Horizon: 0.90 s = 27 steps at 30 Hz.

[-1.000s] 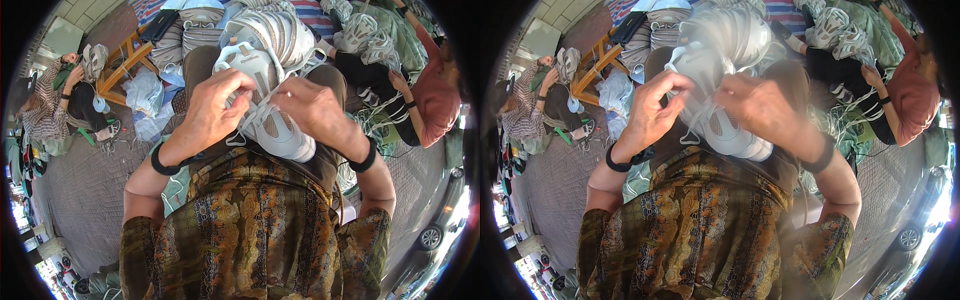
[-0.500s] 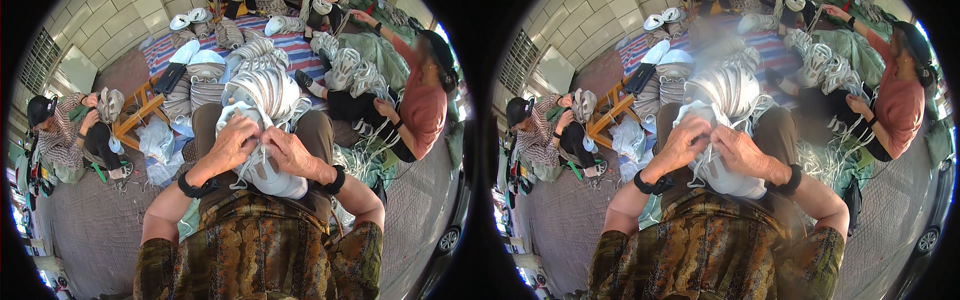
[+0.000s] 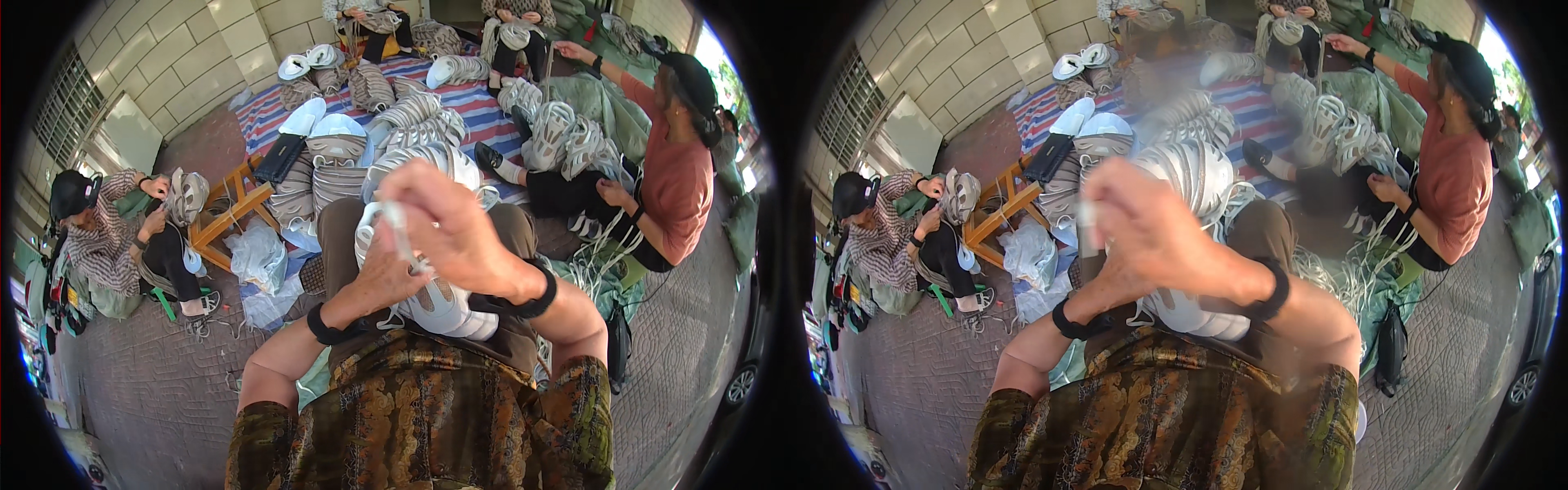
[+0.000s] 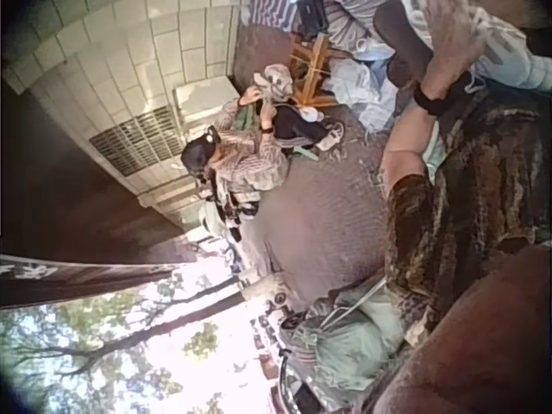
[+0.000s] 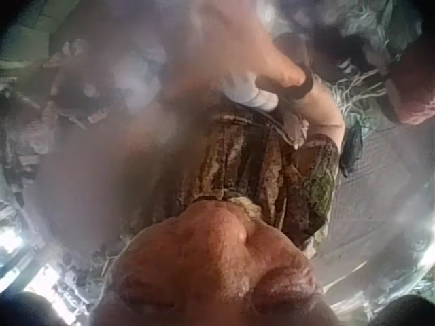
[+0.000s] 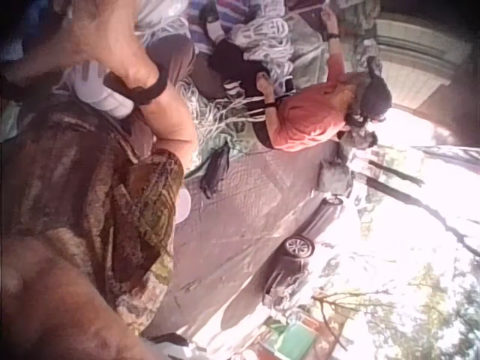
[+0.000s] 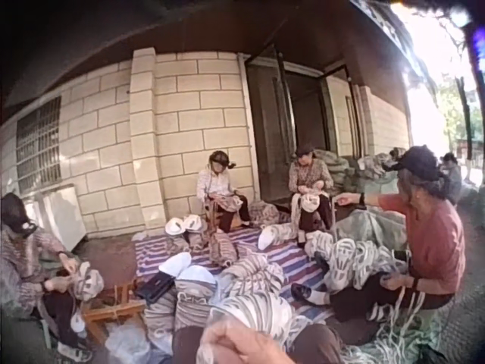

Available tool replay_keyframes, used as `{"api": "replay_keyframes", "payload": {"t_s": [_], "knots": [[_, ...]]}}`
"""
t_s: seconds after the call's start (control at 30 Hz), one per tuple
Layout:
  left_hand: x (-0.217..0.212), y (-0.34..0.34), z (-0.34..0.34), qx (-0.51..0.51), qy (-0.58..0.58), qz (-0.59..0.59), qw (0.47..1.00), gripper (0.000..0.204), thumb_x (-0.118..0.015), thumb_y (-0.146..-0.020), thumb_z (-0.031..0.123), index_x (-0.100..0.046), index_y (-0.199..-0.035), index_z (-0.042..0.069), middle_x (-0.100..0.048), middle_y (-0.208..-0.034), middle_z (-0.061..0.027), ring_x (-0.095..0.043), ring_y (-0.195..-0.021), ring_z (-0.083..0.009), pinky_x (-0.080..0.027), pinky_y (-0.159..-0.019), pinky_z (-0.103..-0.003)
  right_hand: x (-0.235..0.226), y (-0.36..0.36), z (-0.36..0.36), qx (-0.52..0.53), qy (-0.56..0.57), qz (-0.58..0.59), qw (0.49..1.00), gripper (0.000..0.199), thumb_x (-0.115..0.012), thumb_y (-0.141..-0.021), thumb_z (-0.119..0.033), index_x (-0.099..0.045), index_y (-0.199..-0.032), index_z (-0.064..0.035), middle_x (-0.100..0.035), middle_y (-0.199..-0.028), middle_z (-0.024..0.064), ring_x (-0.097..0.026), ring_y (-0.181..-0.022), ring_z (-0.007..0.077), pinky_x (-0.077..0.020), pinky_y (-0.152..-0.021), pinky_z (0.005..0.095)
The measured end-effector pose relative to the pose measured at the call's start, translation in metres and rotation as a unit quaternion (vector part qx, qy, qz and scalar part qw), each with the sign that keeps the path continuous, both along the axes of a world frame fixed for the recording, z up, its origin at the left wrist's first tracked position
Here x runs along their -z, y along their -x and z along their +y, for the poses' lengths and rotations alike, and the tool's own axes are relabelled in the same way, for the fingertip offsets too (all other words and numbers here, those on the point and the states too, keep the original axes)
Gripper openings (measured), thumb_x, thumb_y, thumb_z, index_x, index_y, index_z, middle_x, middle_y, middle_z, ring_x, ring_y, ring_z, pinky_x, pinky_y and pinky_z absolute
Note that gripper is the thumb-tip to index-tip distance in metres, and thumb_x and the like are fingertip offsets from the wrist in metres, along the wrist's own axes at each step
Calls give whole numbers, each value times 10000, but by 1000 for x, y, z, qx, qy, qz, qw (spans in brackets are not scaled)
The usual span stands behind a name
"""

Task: The person threads white shoelaces through the eyelets of a white sneaker resting on their lap. They pull the laces tight and adjust the tension repeatedly to ensure the lacing is even. The task is performed by hand without tools.

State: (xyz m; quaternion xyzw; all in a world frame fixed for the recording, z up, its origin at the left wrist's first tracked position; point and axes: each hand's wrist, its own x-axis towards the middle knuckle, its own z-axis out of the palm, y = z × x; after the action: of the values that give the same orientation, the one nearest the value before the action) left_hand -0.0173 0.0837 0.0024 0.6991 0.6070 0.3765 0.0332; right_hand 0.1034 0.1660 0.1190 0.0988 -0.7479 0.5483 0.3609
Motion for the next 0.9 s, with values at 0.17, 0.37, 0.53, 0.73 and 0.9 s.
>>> {"api": "replay_keyframes", "payload": {"t_s": [0.17, 0.37, 0.53, 0.73, 0.9], "knots": [[-6, -6, -8, -32, 37, 63, 997, 209, -720, -736, 174, -675, -906, 62, -574, -1023, -46, -478, -1096, -272, -365, -934, -400, -14, -55, 40, 104, 157, 0, 982, 125, -484, -974, -62, -543, -1085, -69, -570, -743, 7, -420, -532, 20, -300, -466, 160], [6, -10, -7, -39, -37, 30, 998, 116, -661, -763, 105, -595, -848, 62, -601, -904, -50, -520, -1006, -263, -358, -893, -402, -23, -89, 71, 167, 181, 47, 968, 173, -539, -970, -140, -563, -1122, -61, -580, -761, -38, -419, -593, -3, -289, -514, 150], [-1, -14, -14, -2, 35, -100, 994, 134, -608, -837, 89, -542, -945, 46, -608, -860, -81, -570, -872, -243, -408, -831, -391, -12, -97, 79, 186, 186, 18, 965, 237, -546, -970, -156, -576, -1170, -31, -596, -774, -38, -418, -593, -2, -296, -529, 152], [-46, -5, -26, 85, 163, -413, 892, 113, -530, -949, 63, -571, -1050, 30, -628, -839, -33, -595, -795, -99, -479, -741, -268, -14, -92, 86, 200, 200, -14, 959, 261, -521, -985, -155, -581, -1187, 0, -608, -811, 6, -444, -598, 27, -332, -530, 155], [-108, 19, -24, 153, 53, -419, 894, 141, -550, -940, 57, -635, -1020, -21, -648, -831, -53, -617, -779, -123, -506, -742, -270, -24, -78, 76, 143, 175, -41, 973, 226, -498, -997, -154, -592, -1141, -7, -611, -826, 24, -441, -603, 48, -322, -538, 165]]}}
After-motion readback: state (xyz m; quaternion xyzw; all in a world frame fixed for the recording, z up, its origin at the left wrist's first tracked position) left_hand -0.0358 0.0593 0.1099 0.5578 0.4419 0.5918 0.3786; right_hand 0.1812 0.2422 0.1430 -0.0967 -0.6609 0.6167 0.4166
